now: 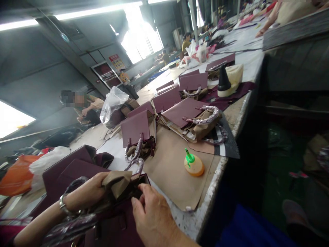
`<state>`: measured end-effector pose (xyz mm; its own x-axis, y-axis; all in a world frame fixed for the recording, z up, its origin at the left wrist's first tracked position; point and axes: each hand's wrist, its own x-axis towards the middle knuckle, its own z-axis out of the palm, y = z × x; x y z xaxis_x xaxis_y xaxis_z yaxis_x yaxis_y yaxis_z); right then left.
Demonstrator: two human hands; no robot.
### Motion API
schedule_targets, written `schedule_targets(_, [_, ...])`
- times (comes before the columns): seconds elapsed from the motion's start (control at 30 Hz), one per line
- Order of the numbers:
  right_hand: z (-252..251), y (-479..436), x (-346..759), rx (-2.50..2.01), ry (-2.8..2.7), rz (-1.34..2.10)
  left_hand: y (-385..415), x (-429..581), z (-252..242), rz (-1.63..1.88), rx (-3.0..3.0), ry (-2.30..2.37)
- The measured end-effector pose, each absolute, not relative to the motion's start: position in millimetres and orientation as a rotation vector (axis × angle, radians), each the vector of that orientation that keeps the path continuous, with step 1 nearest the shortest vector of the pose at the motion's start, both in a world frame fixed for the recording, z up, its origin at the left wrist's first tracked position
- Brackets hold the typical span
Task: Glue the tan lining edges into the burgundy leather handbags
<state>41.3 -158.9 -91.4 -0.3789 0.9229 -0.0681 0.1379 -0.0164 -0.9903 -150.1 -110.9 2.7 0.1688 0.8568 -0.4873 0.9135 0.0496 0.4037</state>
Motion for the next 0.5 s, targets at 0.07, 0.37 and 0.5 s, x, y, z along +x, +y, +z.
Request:
schedule_targets(0.07, [-94, -162, 43, -1.158, -1.714, 1.385, -110, -148, 8, -0.090, 1.749, 1.622])
schedule_targets(0.37, [-106, -191, 12, -1.145, -2.148, 0.685, -95, -149, 18, -0.473, 1.748, 1.683])
schedule_targets(0.5, [-105, -214, -10, -1.141, -2.163, 0.562, -85, -149, 11, -0.671, 1.826, 1.788])
